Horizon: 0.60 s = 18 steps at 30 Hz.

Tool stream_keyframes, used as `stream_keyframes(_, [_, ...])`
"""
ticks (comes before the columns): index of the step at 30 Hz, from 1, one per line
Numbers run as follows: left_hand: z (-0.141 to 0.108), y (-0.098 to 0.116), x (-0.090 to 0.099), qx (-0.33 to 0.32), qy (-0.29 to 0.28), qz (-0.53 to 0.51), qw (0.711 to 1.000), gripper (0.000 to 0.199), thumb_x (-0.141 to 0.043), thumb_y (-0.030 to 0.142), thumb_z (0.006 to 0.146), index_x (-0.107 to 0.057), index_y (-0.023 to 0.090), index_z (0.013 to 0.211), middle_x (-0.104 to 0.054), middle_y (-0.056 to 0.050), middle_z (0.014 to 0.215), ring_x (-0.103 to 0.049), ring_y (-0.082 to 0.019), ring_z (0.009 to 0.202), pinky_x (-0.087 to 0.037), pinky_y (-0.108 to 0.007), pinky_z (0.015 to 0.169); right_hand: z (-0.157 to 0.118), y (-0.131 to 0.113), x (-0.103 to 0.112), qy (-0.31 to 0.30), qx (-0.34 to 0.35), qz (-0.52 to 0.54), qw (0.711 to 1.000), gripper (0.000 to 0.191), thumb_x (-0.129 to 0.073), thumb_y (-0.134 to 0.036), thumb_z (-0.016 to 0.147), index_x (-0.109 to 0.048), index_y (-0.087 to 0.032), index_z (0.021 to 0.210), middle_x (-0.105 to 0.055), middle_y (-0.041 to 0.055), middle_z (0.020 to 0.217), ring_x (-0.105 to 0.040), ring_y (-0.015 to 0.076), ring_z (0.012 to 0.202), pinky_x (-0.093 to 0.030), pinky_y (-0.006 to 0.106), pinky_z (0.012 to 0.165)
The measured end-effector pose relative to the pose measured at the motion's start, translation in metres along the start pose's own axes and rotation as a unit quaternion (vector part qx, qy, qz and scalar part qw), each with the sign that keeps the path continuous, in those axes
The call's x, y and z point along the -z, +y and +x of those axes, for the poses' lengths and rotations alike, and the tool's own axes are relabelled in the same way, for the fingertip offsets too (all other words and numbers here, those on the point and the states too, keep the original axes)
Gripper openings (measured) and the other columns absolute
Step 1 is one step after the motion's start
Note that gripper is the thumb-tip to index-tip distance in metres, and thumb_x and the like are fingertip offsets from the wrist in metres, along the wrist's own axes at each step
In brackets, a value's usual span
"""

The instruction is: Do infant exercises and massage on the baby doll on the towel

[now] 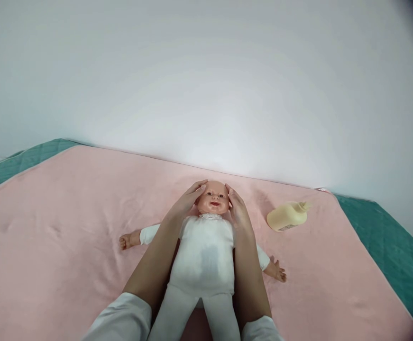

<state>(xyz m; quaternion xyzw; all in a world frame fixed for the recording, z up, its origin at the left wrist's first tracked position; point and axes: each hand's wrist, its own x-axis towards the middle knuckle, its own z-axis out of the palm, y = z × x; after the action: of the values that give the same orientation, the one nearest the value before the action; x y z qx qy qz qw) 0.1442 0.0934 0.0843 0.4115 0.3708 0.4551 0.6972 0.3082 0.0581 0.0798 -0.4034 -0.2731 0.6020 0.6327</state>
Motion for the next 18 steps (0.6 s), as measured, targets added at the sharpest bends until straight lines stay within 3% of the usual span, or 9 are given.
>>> stream_keyframes(5, [-0.004, 0.008, -0.001, 0.011, -0.003, 0.049, 0.999, 0.057, -0.069, 0.051, 0.082, -0.058, 0.025, 0.132, -0.057, -0.011, 0.138, -0.058, -0.029, 0.122, -0.052, -0.038, 0.096, -0.01, -0.015, 0.012, -0.055, 0.023, -0.202, 0.977, 0.073, -0.082, -0.04, 0.072, -0.054, -0.026, 0.138, -0.042, 0.0054, 0.154, -0.039, 0.025, 0.142, -0.033, 0.044, 0.118])
stream_keyframes(8, [-0.006, 0.013, 0.002, -0.003, 0.004, 0.14, 0.99, 0.071, -0.075, 0.048, 0.077, -0.052, 0.026, 0.14, -0.047, -0.011, 0.149, -0.046, -0.032, 0.135, -0.043, -0.041, 0.107, -0.011, -0.019, 0.019, -0.103, 0.018, -0.234, 0.967, 0.099, -0.088, -0.028, 0.063, -0.038, -0.03, 0.148, -0.036, 0.0056, 0.157, -0.036, 0.0252, 0.144, -0.035, 0.046, 0.116])
stream_keyframes(11, [-0.006, 0.013, 0.007, -0.004, -0.025, 0.198, 0.98, 0.094, -0.085, 0.04, 0.066, -0.041, 0.028, 0.148, -0.035, -0.011, 0.157, -0.03, -0.035, 0.145, -0.035, -0.044, 0.114, -0.008, -0.019, 0.025, -0.127, 0.008, -0.252, 0.959, 0.122, -0.092, -0.019, 0.054, -0.022, -0.035, 0.153, -0.032, 0.006, 0.159, -0.036, 0.0252, 0.144, -0.037, 0.047, 0.115])
stream_keyframes(15, [-0.003, 0.005, 0.01, 0.015, -0.048, 0.203, 0.978, 0.136, -0.093, 0.028, 0.05, -0.011, 0.029, 0.158, -0.027, -0.017, 0.159, -0.033, -0.039, 0.143, -0.038, -0.051, 0.111, -0.004, -0.019, 0.032, -0.115, 0.027, -0.265, 0.957, 0.127, -0.093, -0.014, 0.047, -0.025, -0.035, 0.152, -0.025, 0.0054, 0.162, -0.032, 0.0255, 0.146, -0.031, 0.048, 0.118])
stream_keyframes(18, [-0.002, -0.002, 0.01, -0.001, -0.066, 0.192, 0.979, 0.144, -0.094, 0.025, 0.045, -0.004, 0.028, 0.158, -0.026, -0.019, 0.159, -0.034, -0.04, 0.142, -0.038, -0.053, 0.111, -0.004, -0.019, 0.032, -0.087, 0.023, -0.239, 0.967, 0.125, -0.093, -0.01, 0.043, -0.033, -0.03, 0.15, -0.031, 0.0089, 0.159, -0.036, 0.0265, 0.144, -0.03, 0.049, 0.118])
